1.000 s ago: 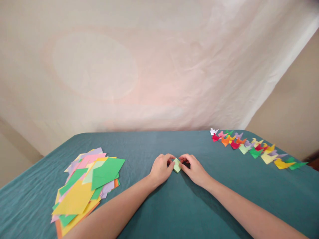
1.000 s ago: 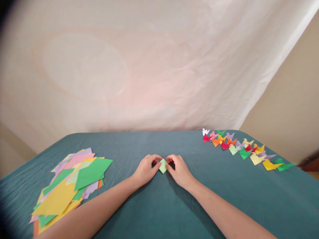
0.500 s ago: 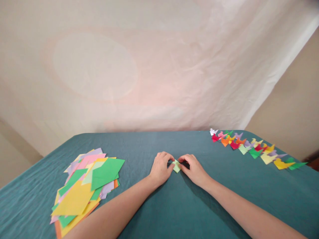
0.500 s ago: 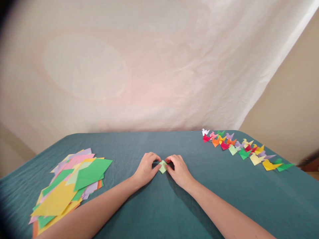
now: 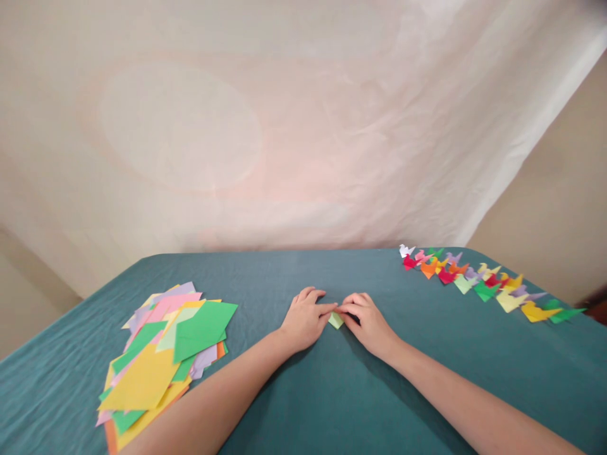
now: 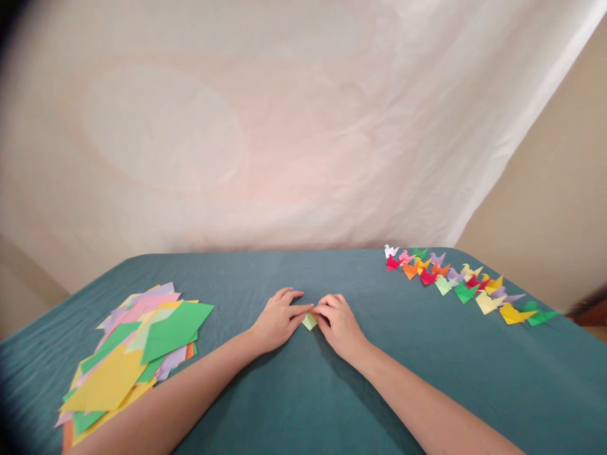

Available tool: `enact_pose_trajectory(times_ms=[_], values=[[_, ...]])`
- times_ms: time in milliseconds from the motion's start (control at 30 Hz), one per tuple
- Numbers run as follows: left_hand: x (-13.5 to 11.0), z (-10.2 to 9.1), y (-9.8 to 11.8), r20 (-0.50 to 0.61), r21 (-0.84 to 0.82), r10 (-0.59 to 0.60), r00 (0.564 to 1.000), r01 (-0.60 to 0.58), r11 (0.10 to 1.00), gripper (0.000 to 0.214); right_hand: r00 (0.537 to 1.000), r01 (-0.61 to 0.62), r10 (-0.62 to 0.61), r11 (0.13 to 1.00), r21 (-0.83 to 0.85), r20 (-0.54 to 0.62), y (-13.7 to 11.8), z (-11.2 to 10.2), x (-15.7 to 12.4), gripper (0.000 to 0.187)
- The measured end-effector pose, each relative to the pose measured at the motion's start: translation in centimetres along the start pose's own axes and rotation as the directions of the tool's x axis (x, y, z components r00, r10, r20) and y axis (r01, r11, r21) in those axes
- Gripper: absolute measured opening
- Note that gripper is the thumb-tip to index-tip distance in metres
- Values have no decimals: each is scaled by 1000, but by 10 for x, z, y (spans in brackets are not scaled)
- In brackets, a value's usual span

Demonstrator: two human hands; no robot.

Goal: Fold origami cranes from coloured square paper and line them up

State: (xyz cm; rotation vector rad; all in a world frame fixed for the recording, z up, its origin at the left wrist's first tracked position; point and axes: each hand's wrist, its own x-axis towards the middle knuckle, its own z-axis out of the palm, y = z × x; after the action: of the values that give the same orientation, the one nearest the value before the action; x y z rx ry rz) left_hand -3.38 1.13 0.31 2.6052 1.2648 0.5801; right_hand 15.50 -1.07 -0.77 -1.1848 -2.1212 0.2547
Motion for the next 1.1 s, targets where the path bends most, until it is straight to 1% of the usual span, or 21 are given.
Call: enact_pose_trajectory(times_ms=[100, 233, 333, 467, 733, 967, 1100], values=[[0, 0, -5, 56, 19, 14, 998, -15, 1000, 32, 999, 36, -35, 998, -47, 21, -1, 0, 0, 27], [0, 0, -11, 96, 28, 37, 995, -40, 999, 35, 997, 55, -48, 993, -108, 68, -1, -2, -1, 32], [0, 0, -13, 112, 26, 50, 992, -53, 998, 36, 991, 84, -66, 983, -161, 116, -1, -5, -2, 33], [1, 0, -14, 110, 8, 57, 992, -59, 998, 36, 976, 153, -113, 964, -220, 184, -3, -12, -1, 35], [2, -1, -13, 125, 14, 56, 991, -58, 998, 36, 938, 251, -171, 935, -251, 301, -11, -26, -1, 36], [2, -2, -15, 178, 65, 66, 982, -78, 995, 39, 879, 274, -123, 922, -275, 461, -21, -39, -1, 41], [2, -3, -15, 194, 81, 61, 979, -78, 994, 39, 854, 287, -110, 915, -284, 508, -27, -44, -2, 44]])
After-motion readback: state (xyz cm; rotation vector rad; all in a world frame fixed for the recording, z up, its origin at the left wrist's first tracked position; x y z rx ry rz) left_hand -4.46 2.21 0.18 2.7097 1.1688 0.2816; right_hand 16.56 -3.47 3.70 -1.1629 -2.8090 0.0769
